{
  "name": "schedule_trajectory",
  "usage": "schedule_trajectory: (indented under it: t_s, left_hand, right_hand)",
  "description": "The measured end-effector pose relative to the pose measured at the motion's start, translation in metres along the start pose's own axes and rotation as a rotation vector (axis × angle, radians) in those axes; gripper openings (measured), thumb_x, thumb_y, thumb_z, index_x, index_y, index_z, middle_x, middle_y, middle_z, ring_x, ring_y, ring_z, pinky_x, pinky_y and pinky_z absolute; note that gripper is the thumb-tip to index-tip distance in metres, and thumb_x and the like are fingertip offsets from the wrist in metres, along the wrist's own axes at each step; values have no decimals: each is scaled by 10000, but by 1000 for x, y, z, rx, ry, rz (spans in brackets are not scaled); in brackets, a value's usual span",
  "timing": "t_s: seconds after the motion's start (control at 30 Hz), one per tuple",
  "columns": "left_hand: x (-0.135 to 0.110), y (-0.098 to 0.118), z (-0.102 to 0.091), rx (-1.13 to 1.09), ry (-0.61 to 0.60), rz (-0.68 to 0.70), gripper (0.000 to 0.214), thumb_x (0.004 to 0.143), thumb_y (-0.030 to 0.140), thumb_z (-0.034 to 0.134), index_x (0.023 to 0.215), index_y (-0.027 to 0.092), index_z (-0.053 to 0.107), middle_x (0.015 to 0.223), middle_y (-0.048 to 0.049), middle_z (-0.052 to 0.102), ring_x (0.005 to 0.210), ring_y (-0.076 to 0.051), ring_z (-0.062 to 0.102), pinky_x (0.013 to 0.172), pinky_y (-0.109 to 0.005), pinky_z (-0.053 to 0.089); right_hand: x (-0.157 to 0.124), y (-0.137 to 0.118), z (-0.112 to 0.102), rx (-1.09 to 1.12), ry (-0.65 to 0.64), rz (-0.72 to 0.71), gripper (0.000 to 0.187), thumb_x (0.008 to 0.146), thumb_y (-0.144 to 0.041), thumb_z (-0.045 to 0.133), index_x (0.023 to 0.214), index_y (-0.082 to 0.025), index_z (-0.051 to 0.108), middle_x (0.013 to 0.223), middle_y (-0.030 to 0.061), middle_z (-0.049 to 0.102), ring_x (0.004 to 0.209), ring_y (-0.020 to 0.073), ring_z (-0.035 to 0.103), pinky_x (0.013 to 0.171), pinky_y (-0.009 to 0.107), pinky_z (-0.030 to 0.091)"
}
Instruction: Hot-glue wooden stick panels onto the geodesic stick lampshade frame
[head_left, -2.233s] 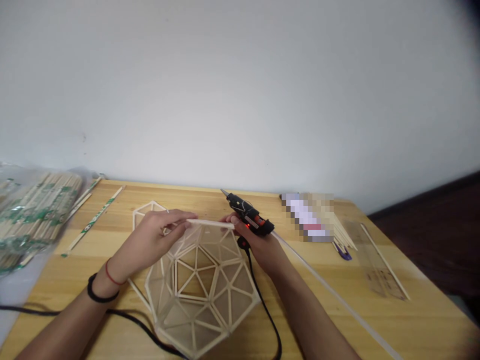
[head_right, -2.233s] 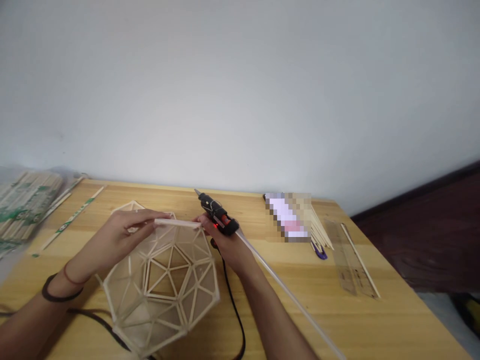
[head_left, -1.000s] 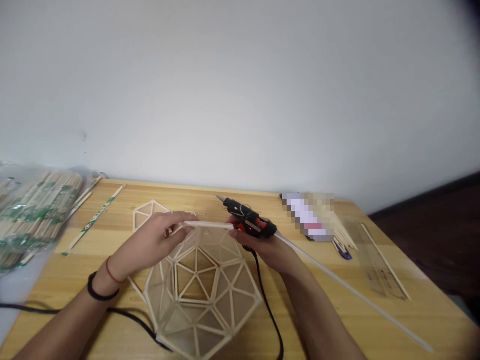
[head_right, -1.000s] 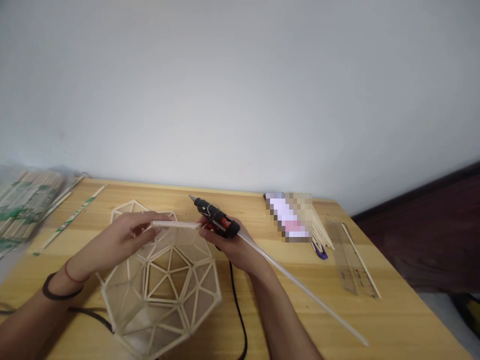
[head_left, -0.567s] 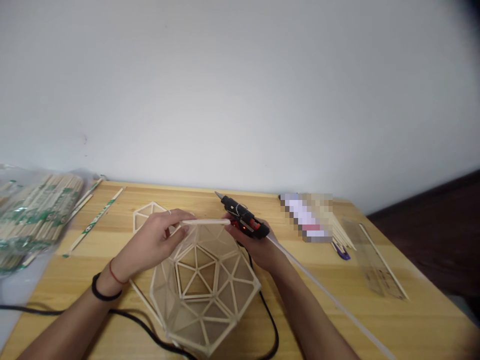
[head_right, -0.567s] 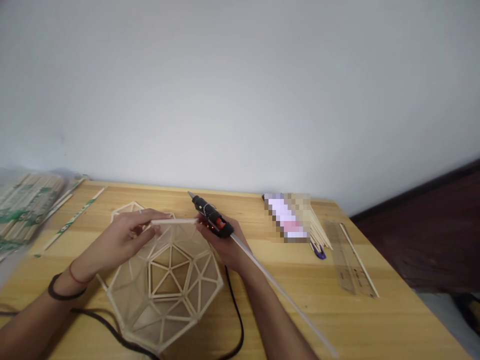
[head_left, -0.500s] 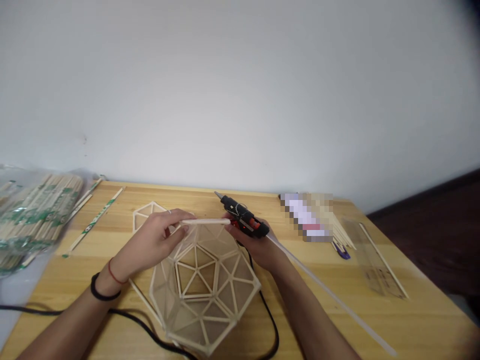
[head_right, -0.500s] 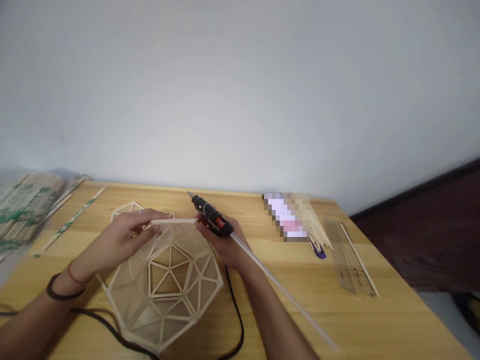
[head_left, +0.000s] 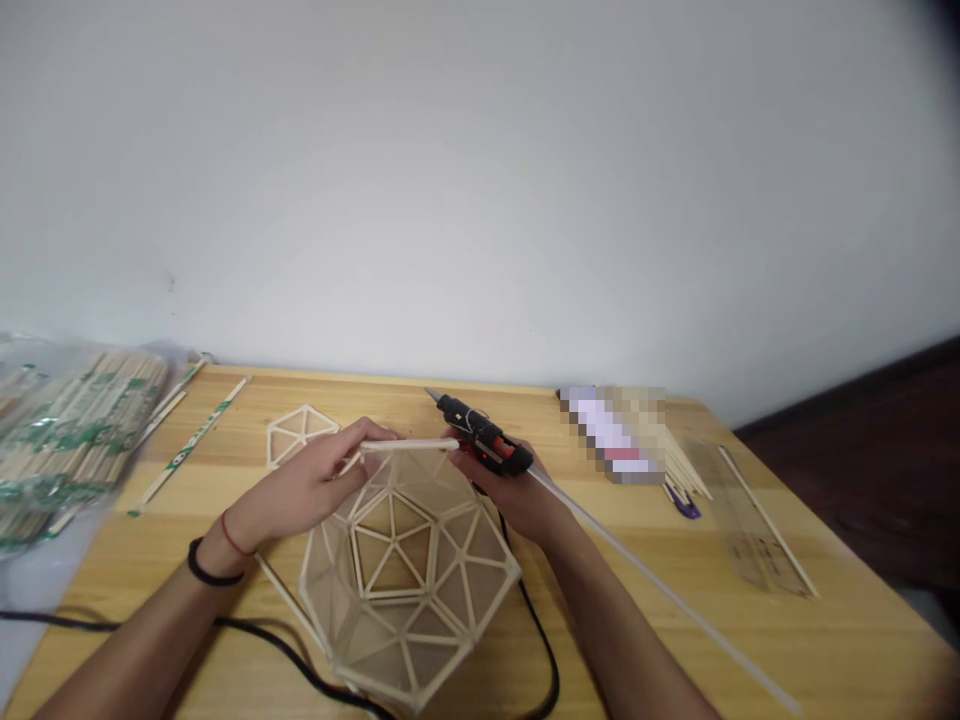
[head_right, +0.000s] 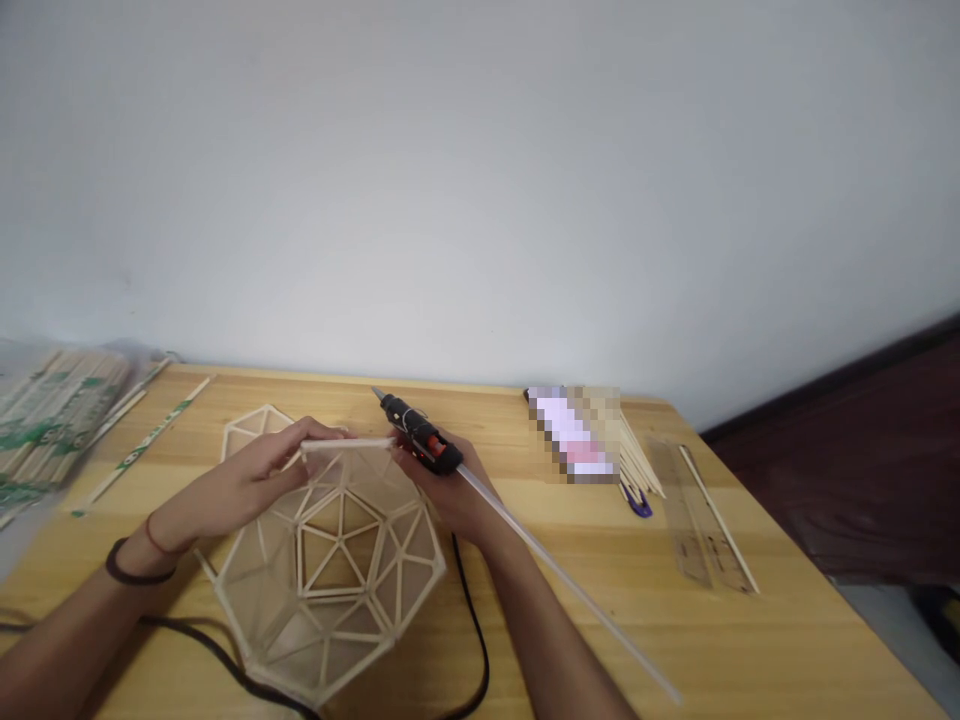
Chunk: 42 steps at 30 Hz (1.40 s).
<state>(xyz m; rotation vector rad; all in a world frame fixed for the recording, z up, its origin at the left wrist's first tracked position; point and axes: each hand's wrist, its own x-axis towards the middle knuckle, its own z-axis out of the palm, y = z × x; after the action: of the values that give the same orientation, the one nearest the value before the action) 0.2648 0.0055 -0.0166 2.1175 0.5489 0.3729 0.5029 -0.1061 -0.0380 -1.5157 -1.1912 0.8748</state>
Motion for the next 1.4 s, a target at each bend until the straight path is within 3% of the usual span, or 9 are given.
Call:
schedule_trajectory:
  t_s: [0.37,0.73,1.1,1.27,1.4]
  left_hand:
    - [3,-4,1,-32,-38,-8,425,1014,324,487,1428,274,571,1457,-76,614,1366,-271,543,1178,-442,391]
    - [-1,-8,-2,34,-75,-4,491,956,227,524,1447,231,526,1412,-90,634,1279,-265,595,1080,-388,468]
    - [0,-2,-1,63,-97,19,530,867,147,531,1391,228,513,1263,-65,674,1117,-236,634,973,-357,502]
    - [2,2,1,39,-71,9,332,971,279,500,1289,221,575,1152,-53,699,1000,-212,644,880,-323,514]
    - [1,2,5,80,11,-29,320,1014,325,443,1259,225,621,1126,-54,728,1012,-222,659,897,-336,513]
  right_hand:
    - [1,7,-1,16,8,6,271,817,-408,725,1005,-215,751,849,17,699,766,177,614,689,300,464]
    - [2,8,0,27,10,-6,308,806,-400,728,1031,-192,758,881,32,722,806,191,636,755,319,492]
    - [1,3,2,-20,7,11,364,802,-414,706,1076,-184,771,826,42,716,719,178,600,656,307,469]
    - [1,3,3,-32,11,24,399,801,-437,701,1105,-186,765,787,34,699,679,166,572,620,297,446]
    - [0,3,1,-27,-5,34,413,804,-463,706,1105,-183,741,741,11,658,639,146,533,596,282,419]
